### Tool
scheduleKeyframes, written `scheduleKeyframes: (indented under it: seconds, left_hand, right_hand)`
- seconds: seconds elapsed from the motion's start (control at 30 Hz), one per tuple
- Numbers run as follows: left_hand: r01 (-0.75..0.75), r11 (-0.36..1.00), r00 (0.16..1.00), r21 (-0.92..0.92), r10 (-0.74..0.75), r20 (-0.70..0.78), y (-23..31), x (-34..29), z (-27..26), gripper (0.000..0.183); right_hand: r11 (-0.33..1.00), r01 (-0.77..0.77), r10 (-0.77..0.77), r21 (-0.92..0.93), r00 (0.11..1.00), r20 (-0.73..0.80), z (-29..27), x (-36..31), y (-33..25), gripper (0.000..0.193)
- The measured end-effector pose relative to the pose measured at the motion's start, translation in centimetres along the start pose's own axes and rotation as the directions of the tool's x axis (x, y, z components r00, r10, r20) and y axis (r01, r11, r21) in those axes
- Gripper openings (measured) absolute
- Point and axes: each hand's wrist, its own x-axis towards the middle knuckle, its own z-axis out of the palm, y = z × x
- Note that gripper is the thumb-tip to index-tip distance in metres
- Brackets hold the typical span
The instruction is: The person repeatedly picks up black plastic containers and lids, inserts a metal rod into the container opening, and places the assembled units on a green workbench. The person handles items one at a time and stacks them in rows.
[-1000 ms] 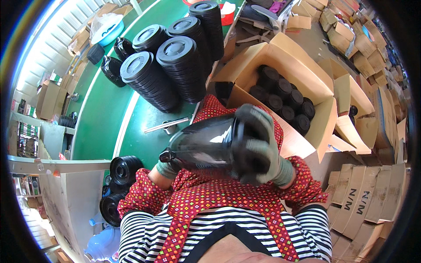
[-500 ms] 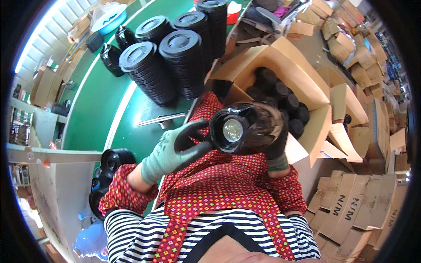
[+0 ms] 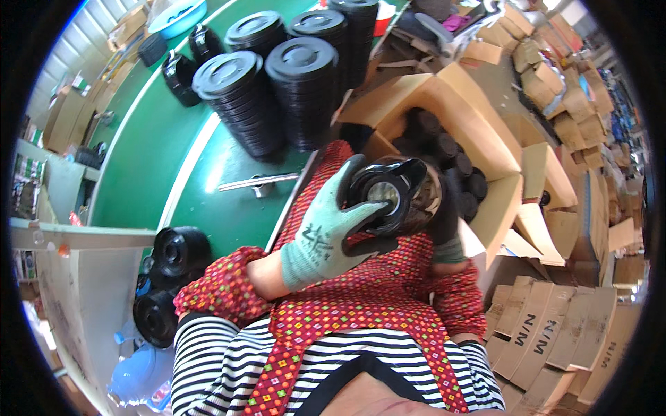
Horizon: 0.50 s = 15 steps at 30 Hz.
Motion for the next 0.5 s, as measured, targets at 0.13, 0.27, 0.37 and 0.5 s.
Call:
scheduleKeyframes:
  seconds: [0.13,0.27,0.37,0.5]
  left_hand:
    - [-0.004,1.0,0.993,-0.01,0.005,0.114,-2.6,-4.4,2.4,0.061]
    - [0.025,0.988,0.822,-0.151,0.066,0.566,-6.9,-8.7,0.3,0.068]
    - [0.086,0.982,0.954,0.166,-0.13,0.271,-10.0,-8.4,-4.1,0.073]
    - [0.235,0.606,0.869,0.76,-0.48,0.115,-16.2,-9.0,-9.2,0.102]
  right_hand:
    - [0.953,0.056,-0.038,-0.297,0.997,0.065,-1.4,2.6,-2.5,0.051]
    - [0.799,-0.075,0.157,-0.596,0.984,0.087,-0.6,3.7,-1.7,0.03]
    - [0.603,0.114,0.062,-0.789,0.98,0.188,2.0,2.0,0.4,0.036]
    - [0.481,0.191,-0.051,-0.855,0.98,0.191,1.9,1.4,0.3,0.04]
